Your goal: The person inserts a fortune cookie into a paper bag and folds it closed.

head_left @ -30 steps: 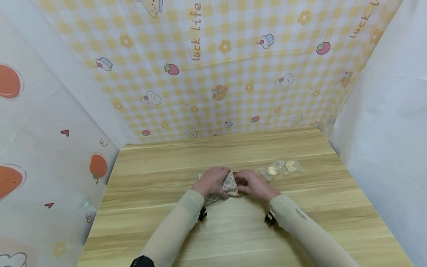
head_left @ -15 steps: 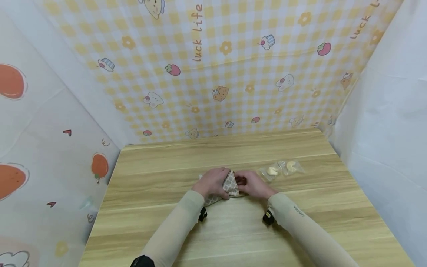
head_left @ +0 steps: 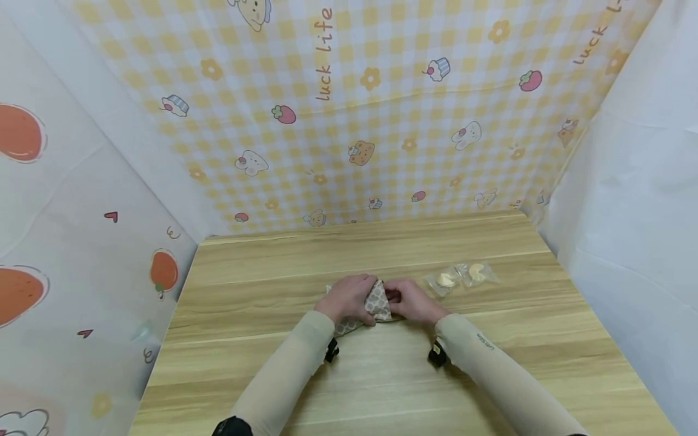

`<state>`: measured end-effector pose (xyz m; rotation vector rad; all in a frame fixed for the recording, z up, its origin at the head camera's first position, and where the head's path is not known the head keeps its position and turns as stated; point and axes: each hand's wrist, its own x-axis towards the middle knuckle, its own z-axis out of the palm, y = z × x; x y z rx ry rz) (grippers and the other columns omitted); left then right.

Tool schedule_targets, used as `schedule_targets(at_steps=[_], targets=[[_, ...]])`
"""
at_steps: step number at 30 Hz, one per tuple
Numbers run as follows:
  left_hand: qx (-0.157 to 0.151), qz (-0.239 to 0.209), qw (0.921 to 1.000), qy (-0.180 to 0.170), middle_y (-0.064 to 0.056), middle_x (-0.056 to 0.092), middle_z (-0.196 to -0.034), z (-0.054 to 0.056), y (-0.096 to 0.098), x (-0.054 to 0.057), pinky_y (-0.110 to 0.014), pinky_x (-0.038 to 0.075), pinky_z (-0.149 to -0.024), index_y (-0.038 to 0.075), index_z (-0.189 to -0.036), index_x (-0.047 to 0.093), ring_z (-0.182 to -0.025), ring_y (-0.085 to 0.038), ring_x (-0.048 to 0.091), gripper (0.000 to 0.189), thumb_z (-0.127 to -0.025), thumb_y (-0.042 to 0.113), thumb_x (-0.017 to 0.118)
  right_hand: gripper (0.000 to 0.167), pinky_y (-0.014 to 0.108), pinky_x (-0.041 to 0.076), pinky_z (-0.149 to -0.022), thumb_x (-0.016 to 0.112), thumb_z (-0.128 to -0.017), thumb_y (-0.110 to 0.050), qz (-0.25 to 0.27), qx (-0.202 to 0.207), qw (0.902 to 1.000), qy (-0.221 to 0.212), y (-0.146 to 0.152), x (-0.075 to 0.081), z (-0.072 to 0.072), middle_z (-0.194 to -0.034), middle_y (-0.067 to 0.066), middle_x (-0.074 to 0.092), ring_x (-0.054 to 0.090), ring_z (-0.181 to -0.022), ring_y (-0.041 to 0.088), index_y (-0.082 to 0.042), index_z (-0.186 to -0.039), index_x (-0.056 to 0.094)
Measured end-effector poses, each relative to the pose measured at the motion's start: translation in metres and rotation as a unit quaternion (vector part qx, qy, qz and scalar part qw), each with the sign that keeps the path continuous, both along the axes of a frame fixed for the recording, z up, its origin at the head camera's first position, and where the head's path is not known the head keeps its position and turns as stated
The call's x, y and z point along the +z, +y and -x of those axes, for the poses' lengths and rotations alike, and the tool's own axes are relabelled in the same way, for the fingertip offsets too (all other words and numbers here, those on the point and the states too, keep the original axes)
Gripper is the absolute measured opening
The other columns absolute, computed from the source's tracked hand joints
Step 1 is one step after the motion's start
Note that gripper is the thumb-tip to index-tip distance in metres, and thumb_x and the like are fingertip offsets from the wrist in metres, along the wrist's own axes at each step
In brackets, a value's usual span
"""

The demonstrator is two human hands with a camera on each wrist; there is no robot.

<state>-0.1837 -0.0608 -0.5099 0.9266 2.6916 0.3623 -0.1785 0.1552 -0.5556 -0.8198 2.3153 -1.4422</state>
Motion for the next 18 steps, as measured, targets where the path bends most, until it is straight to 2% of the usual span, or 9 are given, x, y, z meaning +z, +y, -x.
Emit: schedule_targets(at_steps=[10, 18], targets=[[0.001, -0.001, 1.0000, -0.004, 0.001, 0.067, -0.124, -0.0011, -0.0017, 0.0003, -0.035, 0.054, -0.099, 0.016, -0.131, 0.060, -0.110, -0.018, 0.064, 0.080, -0.067, 0.044, 0.098, 0.026, 0.027, 0.062, -0.082, 0.076, -0.091, 0.005, 0.015, 0.003, 0.9999, -0.009, -0.0050, -0.0004, 0.0003, -0.107, 0.014, 0.076, 0.074, -0.095, 0.019, 0.003, -0.118, 0.073], [-0.001, 0.003, 1.0000, -0.006, 0.003, 0.066, -0.118, -0.0014, -0.0029, -0.0011, -0.033, 0.055, -0.092, 0.017, -0.132, 0.058, -0.102, -0.015, 0.063, 0.084, -0.065, 0.046, 0.099, 0.026, 0.026, 0.060, -0.080, 0.072, -0.090, 0.010, -0.008, 0.008, 0.9997, 0.021, -0.0084, -0.0016, 0.0025, -0.104, 0.007, 0.075, 0.069, -0.091, 0.010, -0.003, -0.113, 0.074]])
